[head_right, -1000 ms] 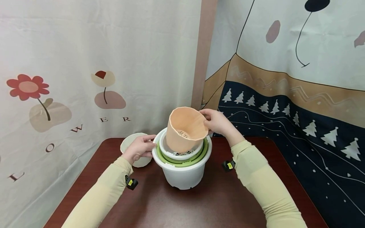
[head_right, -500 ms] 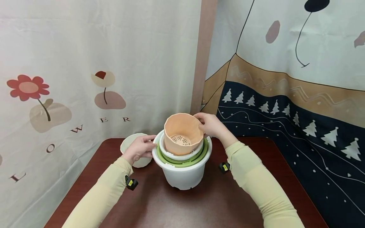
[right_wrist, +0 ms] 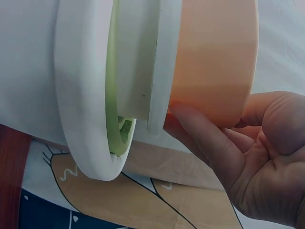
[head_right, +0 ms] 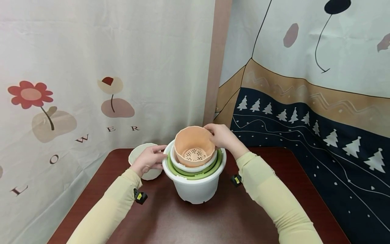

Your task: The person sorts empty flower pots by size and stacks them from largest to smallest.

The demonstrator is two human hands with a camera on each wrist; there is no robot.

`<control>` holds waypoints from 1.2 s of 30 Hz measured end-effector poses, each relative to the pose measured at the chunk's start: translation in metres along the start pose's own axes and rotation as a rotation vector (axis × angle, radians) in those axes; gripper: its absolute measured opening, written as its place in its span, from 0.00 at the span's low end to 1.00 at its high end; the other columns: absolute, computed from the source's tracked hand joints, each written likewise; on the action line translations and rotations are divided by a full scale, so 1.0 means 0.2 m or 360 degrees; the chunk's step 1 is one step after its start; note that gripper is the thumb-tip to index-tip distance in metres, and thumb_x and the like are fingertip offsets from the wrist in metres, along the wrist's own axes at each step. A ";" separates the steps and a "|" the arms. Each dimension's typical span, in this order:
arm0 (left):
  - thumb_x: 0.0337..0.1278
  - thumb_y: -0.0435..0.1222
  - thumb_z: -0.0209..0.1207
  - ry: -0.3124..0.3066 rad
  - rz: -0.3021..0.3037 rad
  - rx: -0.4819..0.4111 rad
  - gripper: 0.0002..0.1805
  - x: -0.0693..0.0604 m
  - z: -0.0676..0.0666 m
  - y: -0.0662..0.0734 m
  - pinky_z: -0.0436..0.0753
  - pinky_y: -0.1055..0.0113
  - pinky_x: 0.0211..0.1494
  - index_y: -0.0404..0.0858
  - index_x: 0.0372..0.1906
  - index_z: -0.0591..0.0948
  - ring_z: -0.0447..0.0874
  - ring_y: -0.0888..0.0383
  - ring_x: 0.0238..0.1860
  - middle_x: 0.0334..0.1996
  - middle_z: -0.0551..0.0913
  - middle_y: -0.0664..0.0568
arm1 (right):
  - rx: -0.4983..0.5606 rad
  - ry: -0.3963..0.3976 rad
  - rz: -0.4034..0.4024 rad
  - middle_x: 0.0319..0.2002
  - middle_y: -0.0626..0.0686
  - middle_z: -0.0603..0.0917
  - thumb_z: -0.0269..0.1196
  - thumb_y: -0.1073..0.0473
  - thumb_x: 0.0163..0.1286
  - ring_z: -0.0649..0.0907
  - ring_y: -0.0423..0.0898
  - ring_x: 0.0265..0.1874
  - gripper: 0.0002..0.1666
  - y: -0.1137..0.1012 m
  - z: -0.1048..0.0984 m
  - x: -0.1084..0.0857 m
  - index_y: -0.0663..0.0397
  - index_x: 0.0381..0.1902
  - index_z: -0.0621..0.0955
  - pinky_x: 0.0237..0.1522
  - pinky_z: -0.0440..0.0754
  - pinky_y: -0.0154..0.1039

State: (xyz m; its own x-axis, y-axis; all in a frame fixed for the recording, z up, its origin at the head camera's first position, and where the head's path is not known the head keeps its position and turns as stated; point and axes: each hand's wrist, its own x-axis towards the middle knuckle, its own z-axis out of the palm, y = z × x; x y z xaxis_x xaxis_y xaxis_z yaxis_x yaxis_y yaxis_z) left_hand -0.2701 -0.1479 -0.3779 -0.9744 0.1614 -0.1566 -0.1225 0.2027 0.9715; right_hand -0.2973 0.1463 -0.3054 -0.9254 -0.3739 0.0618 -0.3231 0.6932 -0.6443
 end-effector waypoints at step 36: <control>0.65 0.25 0.54 0.0008 0.0000 -0.0049 0.29 0.01 0.00 -0.02 0.88 0.56 0.35 0.27 0.70 0.67 0.85 0.52 0.37 0.56 0.78 0.30 | -0.0437 0.0168 0.0048 0.49 0.60 0.85 0.58 0.68 0.70 0.82 0.51 0.40 0.18 -0.07 0.10 0.03 0.60 0.57 0.81 0.46 0.86 0.45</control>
State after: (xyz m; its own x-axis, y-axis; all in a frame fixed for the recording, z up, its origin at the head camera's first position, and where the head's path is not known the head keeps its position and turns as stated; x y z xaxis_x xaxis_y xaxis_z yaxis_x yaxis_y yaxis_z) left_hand -0.2722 -0.1486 -0.3818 -0.9753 0.1567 -0.1555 -0.1280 0.1727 0.9766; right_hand -0.2938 0.1221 -0.3110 -0.9462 -0.2944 0.1343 -0.3234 0.8493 -0.4173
